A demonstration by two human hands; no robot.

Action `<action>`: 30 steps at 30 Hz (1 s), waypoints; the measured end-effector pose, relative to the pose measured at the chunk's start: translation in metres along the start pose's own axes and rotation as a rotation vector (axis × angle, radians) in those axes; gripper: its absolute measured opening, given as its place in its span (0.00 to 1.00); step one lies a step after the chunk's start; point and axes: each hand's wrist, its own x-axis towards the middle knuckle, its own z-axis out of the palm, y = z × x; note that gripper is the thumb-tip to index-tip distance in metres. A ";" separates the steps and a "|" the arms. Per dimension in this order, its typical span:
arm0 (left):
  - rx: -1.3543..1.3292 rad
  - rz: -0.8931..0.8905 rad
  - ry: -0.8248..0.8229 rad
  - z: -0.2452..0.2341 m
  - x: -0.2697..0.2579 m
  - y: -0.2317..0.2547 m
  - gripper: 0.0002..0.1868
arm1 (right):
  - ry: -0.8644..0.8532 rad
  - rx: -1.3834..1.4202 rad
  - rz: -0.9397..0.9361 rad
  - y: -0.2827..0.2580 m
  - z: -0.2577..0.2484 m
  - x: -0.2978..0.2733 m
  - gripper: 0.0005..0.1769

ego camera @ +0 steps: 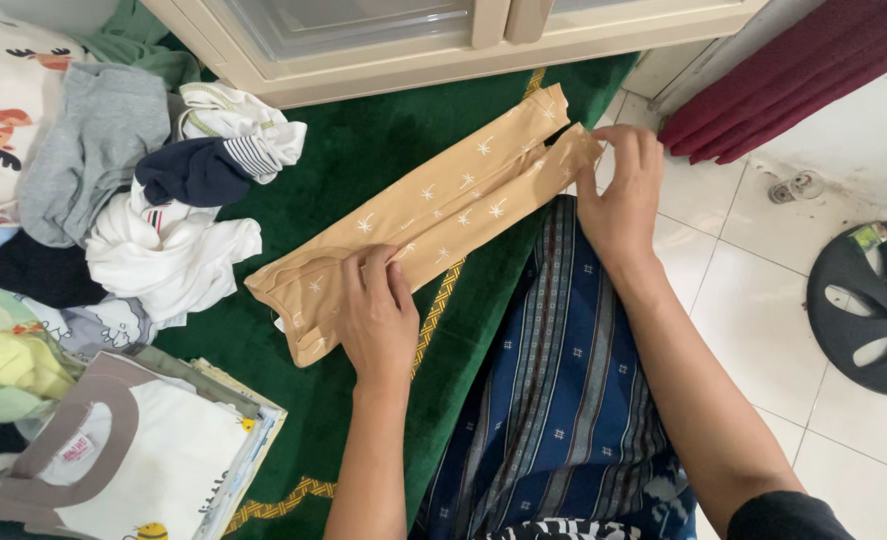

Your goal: The person folds children's clothing by hand on a mat, including a t-shirt and a pair of leggings.

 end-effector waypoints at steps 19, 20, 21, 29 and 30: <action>0.047 0.175 -0.040 0.001 -0.004 -0.006 0.15 | -0.440 -0.026 -0.302 -0.061 0.001 -0.012 0.27; 0.049 0.150 -0.034 -0.001 -0.003 -0.009 0.15 | -0.411 -0.040 -0.281 -0.050 0.001 -0.005 0.24; 0.060 0.136 -0.024 -0.002 -0.003 -0.013 0.13 | -0.380 -0.056 -0.258 -0.039 0.000 0.002 0.21; 0.064 0.015 -0.021 -0.003 -0.002 -0.016 0.03 | -0.339 0.008 -0.261 -0.005 -0.003 0.031 0.09; 0.066 0.006 -0.019 -0.003 -0.002 -0.016 0.03 | -0.329 0.006 -0.256 -0.005 -0.002 0.032 0.10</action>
